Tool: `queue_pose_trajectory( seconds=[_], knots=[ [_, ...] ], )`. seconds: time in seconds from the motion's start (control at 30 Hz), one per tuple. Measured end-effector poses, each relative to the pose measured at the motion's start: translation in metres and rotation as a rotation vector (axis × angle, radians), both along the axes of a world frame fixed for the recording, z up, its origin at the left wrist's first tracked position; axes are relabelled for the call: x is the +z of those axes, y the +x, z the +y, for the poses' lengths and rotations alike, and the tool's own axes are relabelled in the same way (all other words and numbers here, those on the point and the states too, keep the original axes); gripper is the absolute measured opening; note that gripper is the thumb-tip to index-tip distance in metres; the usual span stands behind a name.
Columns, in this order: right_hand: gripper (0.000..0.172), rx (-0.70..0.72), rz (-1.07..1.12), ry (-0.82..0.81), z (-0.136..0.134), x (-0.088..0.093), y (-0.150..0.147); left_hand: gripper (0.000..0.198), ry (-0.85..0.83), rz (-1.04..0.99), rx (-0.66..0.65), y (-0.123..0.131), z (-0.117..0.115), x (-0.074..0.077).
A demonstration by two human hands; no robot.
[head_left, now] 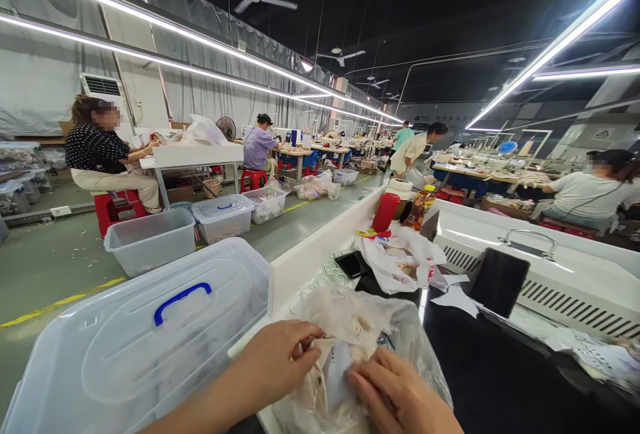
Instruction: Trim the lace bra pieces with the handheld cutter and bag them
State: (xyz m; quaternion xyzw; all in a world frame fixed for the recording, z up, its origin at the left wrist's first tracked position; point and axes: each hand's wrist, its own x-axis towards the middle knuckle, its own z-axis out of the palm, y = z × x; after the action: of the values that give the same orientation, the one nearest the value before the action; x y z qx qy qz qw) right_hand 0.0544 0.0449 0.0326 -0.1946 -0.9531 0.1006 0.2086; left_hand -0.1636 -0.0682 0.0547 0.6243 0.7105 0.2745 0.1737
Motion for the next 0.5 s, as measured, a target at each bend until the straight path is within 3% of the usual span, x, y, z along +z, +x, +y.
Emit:
queue_pose_trajectory(
  seconds=[0.1, 0.17, 0.23, 0.4, 0.5],
  knots=[
    [0.037, -0.16, 0.046, 0.102, 0.008, -0.009, -0.003, 0.032, 0.009, 0.0, -0.032, 0.002, -0.005, -0.001],
    [0.049, -0.193, 0.006, 0.189, 0.013, -0.019, -0.003, 0.03, 0.022, -0.007, -0.061, 0.002, -0.008, -0.001],
    [0.064, -0.191, -0.082, 0.174, 0.013, -0.024, -0.007, 0.03, 0.043, -0.03, -0.096, 0.004, -0.009, 0.001],
    [0.077, -0.298, -0.32, -0.2, -0.011, 0.002, -0.03, 0.037, 0.022, -0.138, -0.215, 0.011, -0.012, 0.017],
    [0.075, -0.32, -0.344, -0.375, -0.017, 0.018, -0.036, 0.042, -0.051, -0.229, -0.154, 0.013, -0.017, 0.022]
  ],
)
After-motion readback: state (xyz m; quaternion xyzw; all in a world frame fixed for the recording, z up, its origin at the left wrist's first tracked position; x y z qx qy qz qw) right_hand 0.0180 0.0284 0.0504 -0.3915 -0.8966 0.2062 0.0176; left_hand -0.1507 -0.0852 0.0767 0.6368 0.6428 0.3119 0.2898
